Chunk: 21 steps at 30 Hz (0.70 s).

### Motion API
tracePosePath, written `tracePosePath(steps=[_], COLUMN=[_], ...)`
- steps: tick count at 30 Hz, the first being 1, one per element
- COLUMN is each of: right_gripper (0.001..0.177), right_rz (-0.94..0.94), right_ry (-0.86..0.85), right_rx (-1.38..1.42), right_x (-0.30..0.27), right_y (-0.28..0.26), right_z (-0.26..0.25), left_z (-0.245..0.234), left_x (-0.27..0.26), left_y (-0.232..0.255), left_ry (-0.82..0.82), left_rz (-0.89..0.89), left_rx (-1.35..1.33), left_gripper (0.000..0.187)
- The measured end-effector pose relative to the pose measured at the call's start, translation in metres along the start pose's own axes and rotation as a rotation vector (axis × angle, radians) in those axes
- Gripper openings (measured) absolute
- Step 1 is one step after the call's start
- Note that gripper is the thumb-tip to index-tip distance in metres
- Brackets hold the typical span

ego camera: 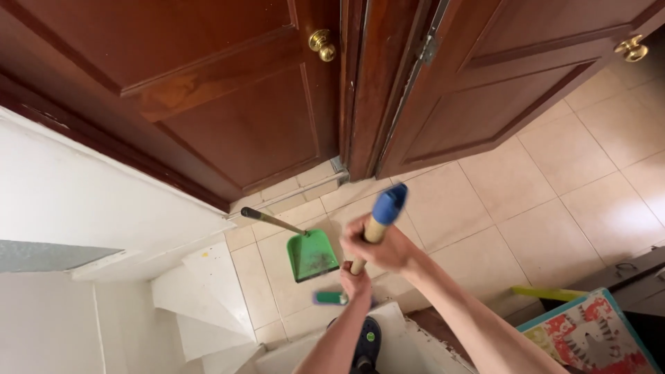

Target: The person sweeps a tiled floor with a broom and collects debris into a dustpan. They move from a stair landing into a bedroom, sweeping around furniture and along doorways, then return to the landing.

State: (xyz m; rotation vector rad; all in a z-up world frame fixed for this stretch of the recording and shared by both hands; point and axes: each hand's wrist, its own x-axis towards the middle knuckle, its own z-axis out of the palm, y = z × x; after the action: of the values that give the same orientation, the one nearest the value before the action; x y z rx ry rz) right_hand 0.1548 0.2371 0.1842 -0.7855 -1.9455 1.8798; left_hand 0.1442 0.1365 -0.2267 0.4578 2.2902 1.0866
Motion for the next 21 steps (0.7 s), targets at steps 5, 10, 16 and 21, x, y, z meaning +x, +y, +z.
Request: tracePosePath(steps=[5, 10, 16, 21], right_gripper=[0.037, 0.035, 0.027, 0.026], right_rz=[0.132, 0.094, -0.102, -0.03], right_ry=[0.444, 0.296, 0.12, 0.185], right_rx=[0.047, 0.06, 0.108, 0.227], right_x=[0.021, 0.026, 0.045, 0.058], right_y=[-0.041, -0.003, 0.007, -0.003], right_z=[0.027, 0.059, 0.093, 0.123], left_z=[-0.022, -0.045, -0.1, -0.138], left_x=[-0.011, -0.012, 0.02, 0.05], left_y=[0.054, 0.053, 0.039, 0.03], left_ry=[0.02, -0.024, 0.012, 0.052], left_rz=[-0.239, -0.211, -0.18, -0.143], left_rx=[-0.155, -0.128, -0.111, -0.11], left_gripper=[0.016, 0.018, 0.021, 0.023])
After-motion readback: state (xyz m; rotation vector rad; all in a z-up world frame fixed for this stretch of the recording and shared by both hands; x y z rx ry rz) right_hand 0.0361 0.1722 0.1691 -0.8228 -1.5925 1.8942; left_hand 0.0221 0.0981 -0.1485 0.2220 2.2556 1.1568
